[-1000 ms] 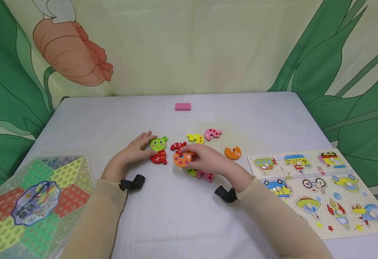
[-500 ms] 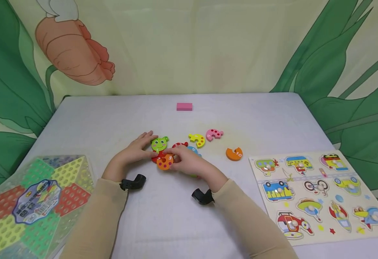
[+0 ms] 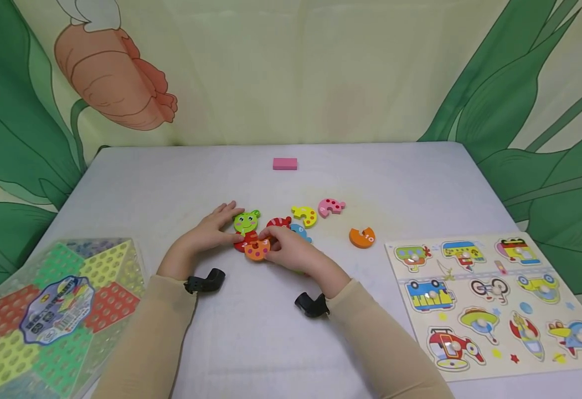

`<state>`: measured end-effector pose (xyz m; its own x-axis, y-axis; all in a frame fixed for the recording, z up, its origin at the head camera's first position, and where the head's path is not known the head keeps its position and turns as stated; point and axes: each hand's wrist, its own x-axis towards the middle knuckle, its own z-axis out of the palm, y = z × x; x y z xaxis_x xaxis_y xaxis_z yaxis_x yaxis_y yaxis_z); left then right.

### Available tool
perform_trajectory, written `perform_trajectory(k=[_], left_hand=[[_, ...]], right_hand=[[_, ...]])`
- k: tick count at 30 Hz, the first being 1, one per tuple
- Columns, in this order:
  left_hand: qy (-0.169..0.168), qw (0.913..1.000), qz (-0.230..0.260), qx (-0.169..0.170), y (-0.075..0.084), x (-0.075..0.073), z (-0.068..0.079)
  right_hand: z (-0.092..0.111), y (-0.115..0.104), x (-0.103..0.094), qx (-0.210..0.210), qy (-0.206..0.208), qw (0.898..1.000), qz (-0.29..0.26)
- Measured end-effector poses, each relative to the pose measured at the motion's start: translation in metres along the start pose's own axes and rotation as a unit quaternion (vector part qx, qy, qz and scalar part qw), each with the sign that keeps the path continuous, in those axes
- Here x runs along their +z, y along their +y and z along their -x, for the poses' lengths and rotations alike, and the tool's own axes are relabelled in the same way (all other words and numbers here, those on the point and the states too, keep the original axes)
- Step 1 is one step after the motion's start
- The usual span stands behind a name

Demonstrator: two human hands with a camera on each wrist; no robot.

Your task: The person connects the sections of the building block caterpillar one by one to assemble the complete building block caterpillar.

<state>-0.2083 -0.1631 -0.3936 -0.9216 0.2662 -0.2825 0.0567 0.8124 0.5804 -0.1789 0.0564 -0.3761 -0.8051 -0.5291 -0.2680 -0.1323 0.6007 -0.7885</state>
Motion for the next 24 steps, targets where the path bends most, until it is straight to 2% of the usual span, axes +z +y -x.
perform_trajectory(k=[5, 9, 17, 24], left_hand=[[0.002, 1.0000, 0.006, -0.003, 0.0001, -0.0001, 0.0005], [0.001, 1.0000, 0.006, -0.006, 0.0014, 0.0000, 0.0010], [0.002, 1.0000, 0.000, -0.005, 0.0016, 0.0004, 0.0013], [0.003, 1.0000, -0.001, -0.004, 0.0022, 0.0002, 0.0016]], right_hand=[[0.0003, 0.0024, 0.0005, -0.034, 0.000, 0.999, 0.012], [0.0003, 0.0035, 0.0007, -0.039, -0.002, 0.999, 0.039], [0.0026, 0.0006, 0.0032, -0.025, 0.009, 0.999, 0.044], [0.0060, -0.0034, 0.0043, -0.017, 0.030, 0.995, 0.098]])
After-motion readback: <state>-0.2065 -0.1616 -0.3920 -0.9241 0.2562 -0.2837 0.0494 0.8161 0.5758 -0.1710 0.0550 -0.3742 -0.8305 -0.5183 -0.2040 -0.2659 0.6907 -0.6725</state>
